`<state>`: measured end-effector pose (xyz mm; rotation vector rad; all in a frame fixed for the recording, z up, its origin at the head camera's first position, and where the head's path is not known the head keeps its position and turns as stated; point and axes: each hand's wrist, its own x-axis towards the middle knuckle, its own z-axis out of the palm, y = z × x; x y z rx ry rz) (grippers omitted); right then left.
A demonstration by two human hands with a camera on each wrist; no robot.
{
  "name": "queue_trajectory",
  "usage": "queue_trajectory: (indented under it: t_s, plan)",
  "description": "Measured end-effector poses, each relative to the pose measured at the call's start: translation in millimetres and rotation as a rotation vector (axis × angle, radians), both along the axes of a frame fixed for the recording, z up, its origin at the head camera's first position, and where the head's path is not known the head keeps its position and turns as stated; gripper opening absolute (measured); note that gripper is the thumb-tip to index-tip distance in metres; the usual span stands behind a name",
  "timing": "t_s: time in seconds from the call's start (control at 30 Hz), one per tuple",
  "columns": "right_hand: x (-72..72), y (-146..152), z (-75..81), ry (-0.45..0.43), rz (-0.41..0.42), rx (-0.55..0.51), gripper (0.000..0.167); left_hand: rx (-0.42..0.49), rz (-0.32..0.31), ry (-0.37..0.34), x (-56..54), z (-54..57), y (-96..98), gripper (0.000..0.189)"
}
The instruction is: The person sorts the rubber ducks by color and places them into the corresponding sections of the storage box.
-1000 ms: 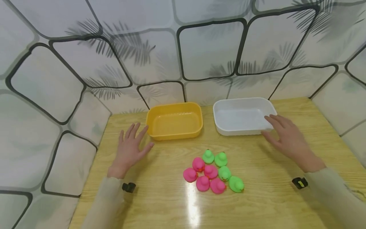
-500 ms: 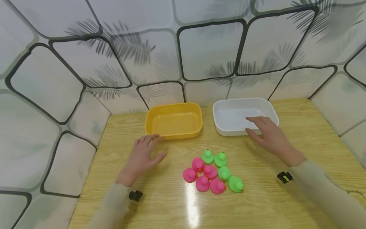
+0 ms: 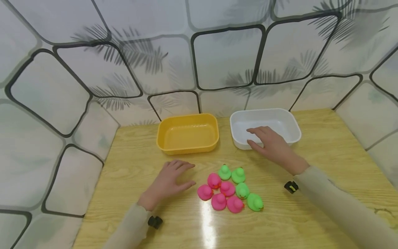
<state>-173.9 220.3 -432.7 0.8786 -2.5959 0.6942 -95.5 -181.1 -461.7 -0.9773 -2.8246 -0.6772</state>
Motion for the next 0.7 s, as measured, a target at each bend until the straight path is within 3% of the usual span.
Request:
queue_trajectory:
  t_s: [0.23,0.7]
  plan:
    - [-12.0,-22.7,1.2,0.002,0.038,0.015,0.036,-0.013,-0.041,-0.096,7.3,-4.8,11.3,0.055]
    - [-31.8,-49.8,-4.4,-0.044,0.113,0.083,0.034,-0.034,-0.115,-0.107,14.4,-12.5,25.5,0.051]
